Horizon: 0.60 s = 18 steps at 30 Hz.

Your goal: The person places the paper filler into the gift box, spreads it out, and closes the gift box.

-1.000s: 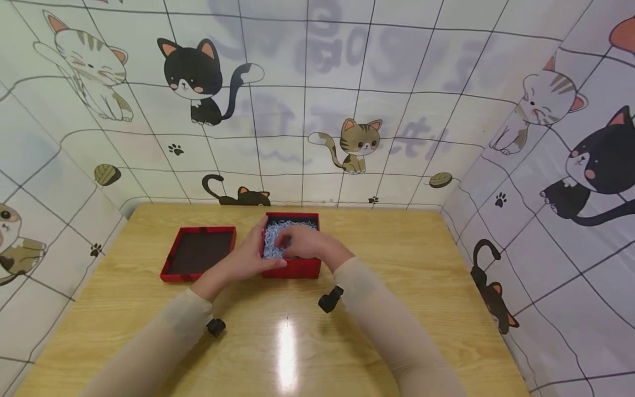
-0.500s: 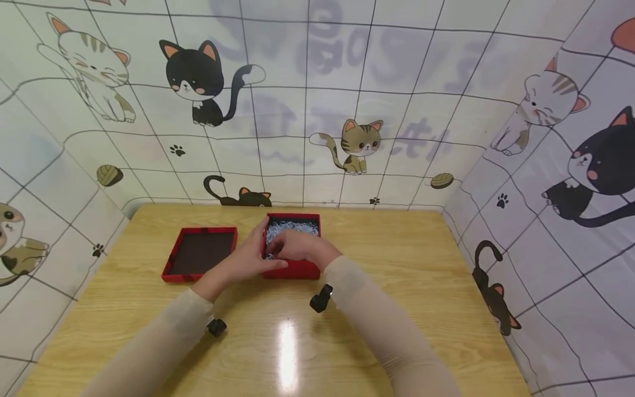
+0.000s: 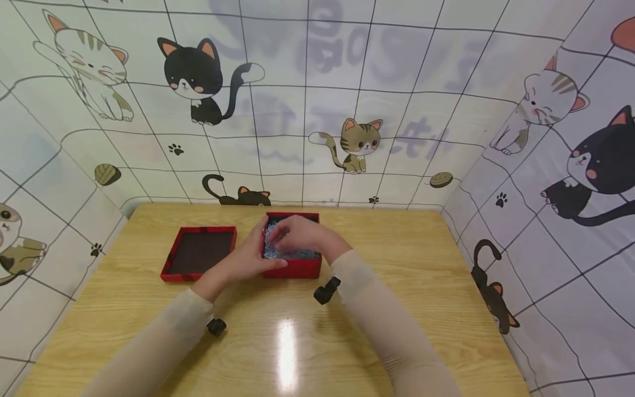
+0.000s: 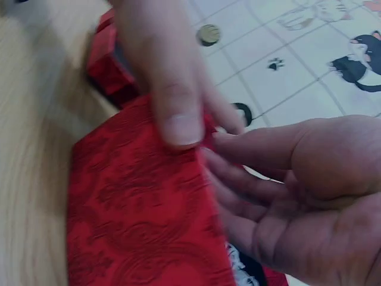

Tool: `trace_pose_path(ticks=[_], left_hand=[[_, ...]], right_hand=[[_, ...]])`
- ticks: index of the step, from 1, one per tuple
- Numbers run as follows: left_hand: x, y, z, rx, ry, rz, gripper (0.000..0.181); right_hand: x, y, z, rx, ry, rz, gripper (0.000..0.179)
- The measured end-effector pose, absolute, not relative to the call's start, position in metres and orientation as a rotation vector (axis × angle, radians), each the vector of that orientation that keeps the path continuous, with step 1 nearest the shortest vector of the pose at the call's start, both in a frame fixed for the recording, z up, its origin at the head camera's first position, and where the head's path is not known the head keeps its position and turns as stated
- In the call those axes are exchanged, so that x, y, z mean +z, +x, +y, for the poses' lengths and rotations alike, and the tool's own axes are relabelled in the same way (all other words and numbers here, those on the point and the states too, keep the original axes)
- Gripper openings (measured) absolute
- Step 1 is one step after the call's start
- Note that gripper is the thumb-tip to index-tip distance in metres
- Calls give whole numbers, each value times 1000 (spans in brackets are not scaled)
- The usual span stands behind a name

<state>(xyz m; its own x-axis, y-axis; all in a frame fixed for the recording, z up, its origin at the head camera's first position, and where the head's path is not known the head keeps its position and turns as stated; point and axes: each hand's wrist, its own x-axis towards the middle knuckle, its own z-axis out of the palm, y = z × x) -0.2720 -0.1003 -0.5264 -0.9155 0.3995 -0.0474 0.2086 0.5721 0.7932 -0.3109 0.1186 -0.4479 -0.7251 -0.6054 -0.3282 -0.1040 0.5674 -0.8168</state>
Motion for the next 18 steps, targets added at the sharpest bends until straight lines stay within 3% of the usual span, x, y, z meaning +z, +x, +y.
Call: trace_pose_path(ticks=[4, 13, 18], left_hand=[[-528, -272, -100, 1261, 509, 2587, 141], [-527, -272, -101, 1266, 514, 2566, 138], [-526, -272, -101, 1264, 512, 2568, 139]], right_hand=[[-449, -314, 115, -1222, -524, 2255, 26], [-489, -320, 96, -1021, -510, 2438, 41], [-483, -319, 98, -974, -550, 2443, 42]])
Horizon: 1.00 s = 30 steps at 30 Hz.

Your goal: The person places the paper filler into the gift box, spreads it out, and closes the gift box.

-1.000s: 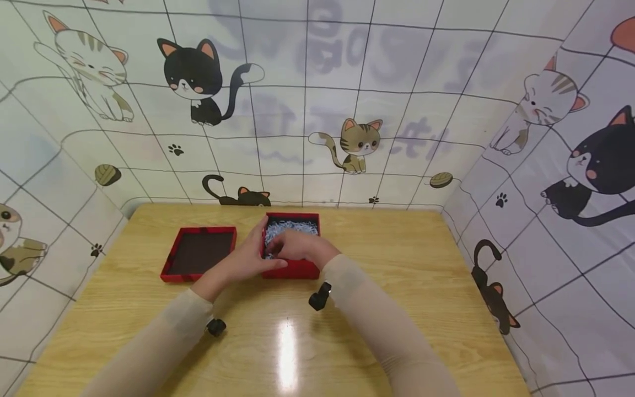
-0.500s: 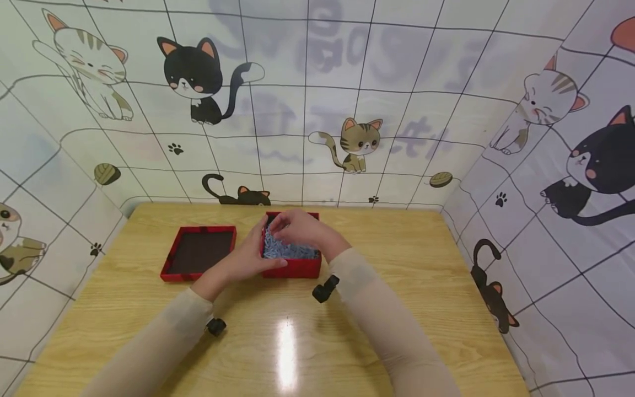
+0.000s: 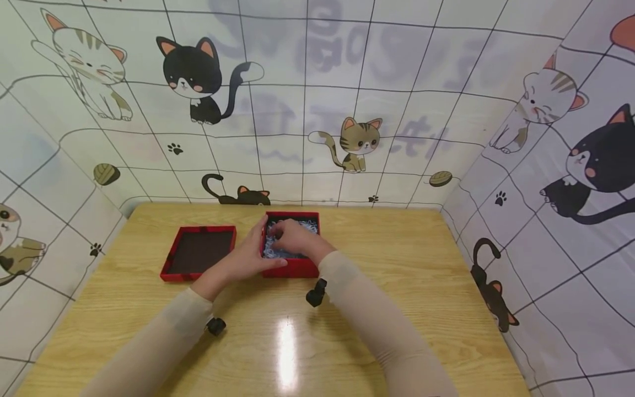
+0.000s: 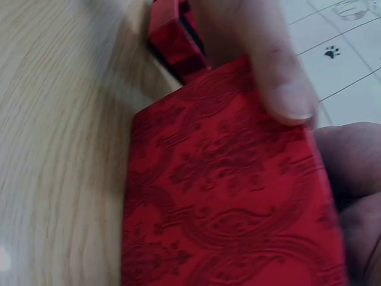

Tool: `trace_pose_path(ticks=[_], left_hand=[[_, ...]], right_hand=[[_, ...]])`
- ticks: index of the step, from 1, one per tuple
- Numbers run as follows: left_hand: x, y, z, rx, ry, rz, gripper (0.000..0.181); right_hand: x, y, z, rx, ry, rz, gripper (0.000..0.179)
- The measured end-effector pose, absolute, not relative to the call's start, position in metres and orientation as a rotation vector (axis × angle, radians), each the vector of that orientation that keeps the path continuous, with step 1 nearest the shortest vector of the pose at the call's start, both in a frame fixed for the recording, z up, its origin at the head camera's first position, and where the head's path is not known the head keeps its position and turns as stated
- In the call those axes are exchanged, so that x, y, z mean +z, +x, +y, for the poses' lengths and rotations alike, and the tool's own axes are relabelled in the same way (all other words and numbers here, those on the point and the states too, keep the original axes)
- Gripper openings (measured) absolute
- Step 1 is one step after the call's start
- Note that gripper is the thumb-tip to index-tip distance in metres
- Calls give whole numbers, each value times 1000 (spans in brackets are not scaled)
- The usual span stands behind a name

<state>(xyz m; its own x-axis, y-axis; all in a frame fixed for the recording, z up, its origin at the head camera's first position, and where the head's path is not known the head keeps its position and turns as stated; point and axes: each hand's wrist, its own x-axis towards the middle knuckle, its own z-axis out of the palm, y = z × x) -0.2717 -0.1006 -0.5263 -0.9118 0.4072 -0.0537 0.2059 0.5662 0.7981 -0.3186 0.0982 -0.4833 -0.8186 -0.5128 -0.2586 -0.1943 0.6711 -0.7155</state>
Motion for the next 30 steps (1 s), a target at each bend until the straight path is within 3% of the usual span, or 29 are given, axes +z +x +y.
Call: trace_pose_path(ticks=[9, 22, 30], left_hand=[[-523, -273, -101, 1267, 517, 2567, 141], [-525, -271, -101, 1247, 514, 2589, 136], [-522, -270, -100, 1286, 509, 2555, 139]], right_hand=[[-455, -311, 102, -1077, -641, 2484, 44], [-492, -315, 96, -831, -639, 2524, 67], [-483, -315, 101, -822, -714, 2538, 61]])
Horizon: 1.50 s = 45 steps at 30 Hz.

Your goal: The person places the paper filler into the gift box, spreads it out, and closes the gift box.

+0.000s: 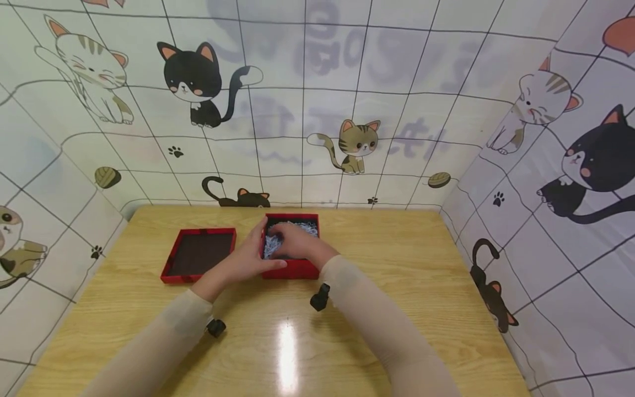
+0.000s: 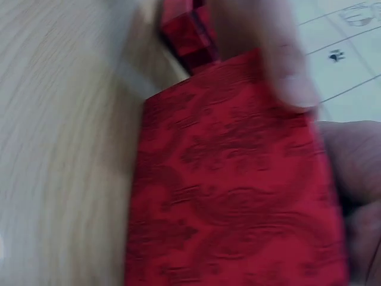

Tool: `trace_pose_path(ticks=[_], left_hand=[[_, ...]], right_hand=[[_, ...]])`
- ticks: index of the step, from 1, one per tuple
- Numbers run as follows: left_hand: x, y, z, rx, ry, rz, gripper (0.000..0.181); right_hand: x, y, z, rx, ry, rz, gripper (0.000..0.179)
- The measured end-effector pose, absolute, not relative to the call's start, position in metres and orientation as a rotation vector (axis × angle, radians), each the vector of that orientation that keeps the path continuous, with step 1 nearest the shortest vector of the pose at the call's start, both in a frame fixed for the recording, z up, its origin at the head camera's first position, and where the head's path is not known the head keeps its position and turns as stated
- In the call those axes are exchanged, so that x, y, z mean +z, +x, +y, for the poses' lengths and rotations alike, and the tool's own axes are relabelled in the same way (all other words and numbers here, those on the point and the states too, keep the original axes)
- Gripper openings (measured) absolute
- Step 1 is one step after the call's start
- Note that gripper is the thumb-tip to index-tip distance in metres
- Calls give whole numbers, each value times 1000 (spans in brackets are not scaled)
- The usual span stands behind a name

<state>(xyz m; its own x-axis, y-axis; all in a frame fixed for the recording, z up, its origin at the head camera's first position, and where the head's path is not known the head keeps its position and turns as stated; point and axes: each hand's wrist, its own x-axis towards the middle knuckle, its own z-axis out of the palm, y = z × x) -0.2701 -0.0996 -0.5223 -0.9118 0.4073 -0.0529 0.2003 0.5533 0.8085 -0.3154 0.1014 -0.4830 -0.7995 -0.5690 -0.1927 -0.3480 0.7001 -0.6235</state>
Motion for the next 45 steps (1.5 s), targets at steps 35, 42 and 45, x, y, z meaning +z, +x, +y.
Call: trace_pose_path(ticks=[35, 42, 45], left_hand=[[-526, -270, -98, 1277, 502, 2576, 142], [-523, -270, -98, 1267, 486, 2574, 141], [-522, -269, -98, 1256, 487, 2575, 141]], right_hand=[[-440, -293, 122, -292, -628, 2553, 75], [-459, -301, 120, -269, -703, 2551, 70], [-458, -301, 121, -317, -701, 2559, 69]])
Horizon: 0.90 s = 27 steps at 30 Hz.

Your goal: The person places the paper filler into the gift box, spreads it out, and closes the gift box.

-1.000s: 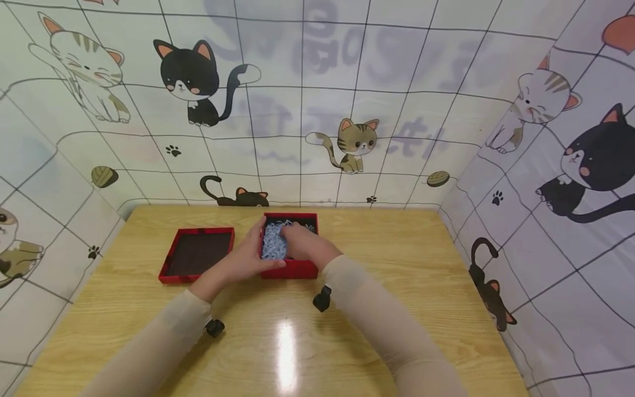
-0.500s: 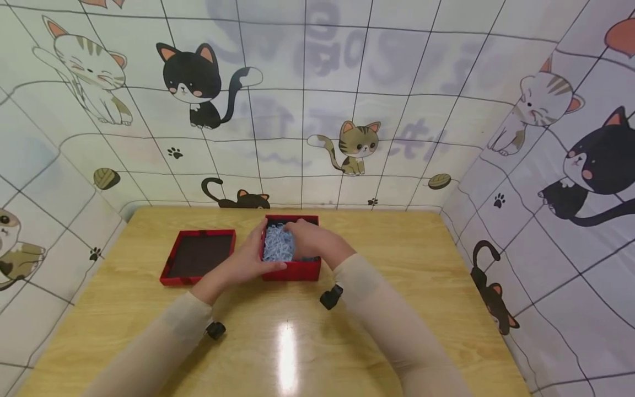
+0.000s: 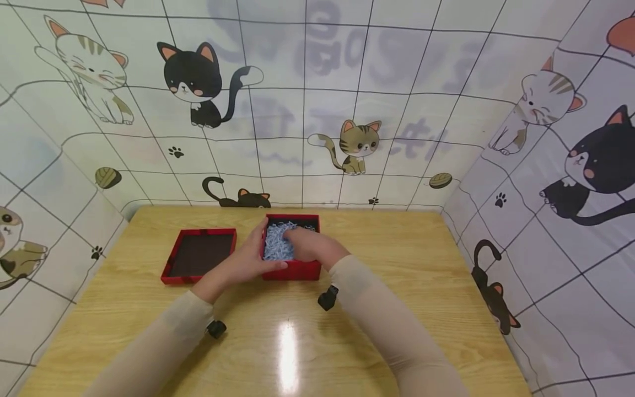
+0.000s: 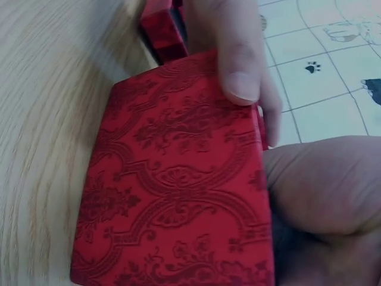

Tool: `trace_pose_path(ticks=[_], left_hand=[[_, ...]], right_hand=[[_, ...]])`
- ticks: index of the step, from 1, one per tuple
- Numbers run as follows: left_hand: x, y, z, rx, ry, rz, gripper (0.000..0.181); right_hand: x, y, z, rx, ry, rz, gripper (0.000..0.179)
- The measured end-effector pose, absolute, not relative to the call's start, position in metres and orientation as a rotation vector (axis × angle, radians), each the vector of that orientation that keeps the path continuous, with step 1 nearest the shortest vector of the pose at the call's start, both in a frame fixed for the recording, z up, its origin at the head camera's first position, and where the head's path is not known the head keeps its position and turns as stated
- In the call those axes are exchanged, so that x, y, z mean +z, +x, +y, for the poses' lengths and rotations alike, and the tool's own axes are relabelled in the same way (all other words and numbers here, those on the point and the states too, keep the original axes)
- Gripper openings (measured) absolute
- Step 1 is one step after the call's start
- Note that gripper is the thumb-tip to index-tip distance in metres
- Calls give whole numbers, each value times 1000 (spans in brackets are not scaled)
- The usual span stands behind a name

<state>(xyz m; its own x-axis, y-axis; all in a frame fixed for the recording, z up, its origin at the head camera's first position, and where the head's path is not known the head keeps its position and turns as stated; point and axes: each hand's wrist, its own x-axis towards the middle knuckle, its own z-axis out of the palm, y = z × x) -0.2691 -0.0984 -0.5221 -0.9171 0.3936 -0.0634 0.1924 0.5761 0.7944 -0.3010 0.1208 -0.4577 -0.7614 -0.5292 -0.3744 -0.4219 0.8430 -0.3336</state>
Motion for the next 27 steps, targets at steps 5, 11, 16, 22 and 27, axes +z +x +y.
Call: trace_pose_path(ticks=[5, 11, 16, 22, 27], left_hand=[[-520, -269, -98, 1267, 508, 2583, 140], [-521, -269, -99, 1265, 514, 2591, 140], [-521, -267, -103, 1254, 545, 2593, 142], [-507, -258, -126, 1215, 523, 2718, 131], [-491, -248, -161, 1179, 550, 2903, 101]], right_hand=[[-444, -299, 124, -428, -677, 2581, 74], [-430, -294, 135, -593, -662, 2587, 74], [-433, -289, 149, -851, -700, 2586, 63], [-441, -276, 154, -1156, -703, 2591, 52], [-454, -256, 140, -1390, -733, 2625, 39]])
